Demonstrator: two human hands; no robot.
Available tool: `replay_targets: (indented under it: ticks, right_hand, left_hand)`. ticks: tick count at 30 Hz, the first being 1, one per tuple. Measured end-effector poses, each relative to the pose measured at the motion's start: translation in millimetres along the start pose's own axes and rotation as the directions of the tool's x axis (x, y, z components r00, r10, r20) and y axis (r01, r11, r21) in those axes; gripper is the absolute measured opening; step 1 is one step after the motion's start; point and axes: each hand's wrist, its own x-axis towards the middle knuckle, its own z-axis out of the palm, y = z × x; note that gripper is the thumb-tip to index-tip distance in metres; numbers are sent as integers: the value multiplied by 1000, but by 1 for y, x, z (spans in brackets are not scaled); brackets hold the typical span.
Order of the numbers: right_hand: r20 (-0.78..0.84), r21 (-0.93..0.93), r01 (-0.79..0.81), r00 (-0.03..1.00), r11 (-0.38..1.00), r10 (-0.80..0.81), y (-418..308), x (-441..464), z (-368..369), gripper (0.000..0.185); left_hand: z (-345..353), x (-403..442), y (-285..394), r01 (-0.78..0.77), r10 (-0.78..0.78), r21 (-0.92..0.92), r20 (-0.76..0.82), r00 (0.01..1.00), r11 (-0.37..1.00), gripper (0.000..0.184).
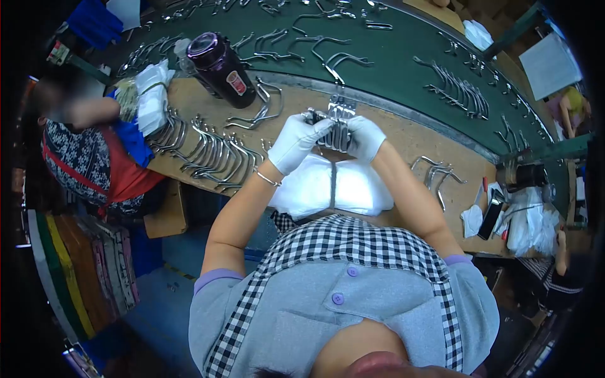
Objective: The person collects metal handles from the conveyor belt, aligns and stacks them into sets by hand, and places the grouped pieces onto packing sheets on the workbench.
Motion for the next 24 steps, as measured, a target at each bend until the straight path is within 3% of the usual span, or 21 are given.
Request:
replay_targets:
  ticks: [3, 5, 6, 8, 9, 10, 12, 14, 18, 20, 21, 24]
  right_hand:
    - [38, -92, 73, 997, 993, -69, -9, 9, 8, 25]
    - [0, -414, 194, 977, 889, -213, -14, 21, 12, 25]
    - [9, -410, 197, 977, 891, -212, -17, 26, 17, 25]
    - [80, -859, 300, 878, 414, -471, -22, 36, 27, 25]
    - [184, -891, 375, 814, 257, -551, -15, 66, 15, 27]
    - [185, -887, 381, 812, 262, -553, -18, 72, 20, 27]
    - [275, -953, 301, 805, -37, -526, -17, 85, 37, 27]
    - [306, -952, 266, 830, -151, -466, -16, 100, 52, 26]
    - [334, -939, 247, 817, -239, -470, -24, 103, 59, 33]
    - [186, -961, 84, 903, -264, -387, -38, 92, 57, 37]
    - [145, -976, 65, 903, -205, -404, -41, 96, 45, 40]
    - [93, -965, -60, 832, -255, -547, -63, 70, 36, 41]
  left_hand:
    - [-25, -16, 3, 14, -12, 120, -22, 1000, 993, 37]
    - [-39, -28, 3, 42, -28, 137, -102, 994, 990, 42]
    - [-50, -33, -3, 43, -27, 145, -109, 994, 989, 42]
    - [-75, -43, -21, -110, 167, 197, -296, 941, 974, 38]
    - [-85, -47, -25, -113, 177, 189, -370, 912, 976, 36]
    - [-92, -50, -24, -118, 188, 181, -440, 878, 976, 35]
    - [-99, -51, -24, -114, 198, 204, -459, 866, 972, 34]
    - [-101, -47, -24, -143, 235, 224, -467, 852, 964, 32]
    - [-85, -29, -13, -118, 293, 406, -401, 868, 906, 29]
    - [-79, -12, -6, -131, 288, 381, -390, 875, 915, 29]
    - [-80, 1, -2, -129, 286, 399, -365, 886, 908, 29]
    - [-88, 53, 1, -129, 305, 474, -316, 898, 871, 34]
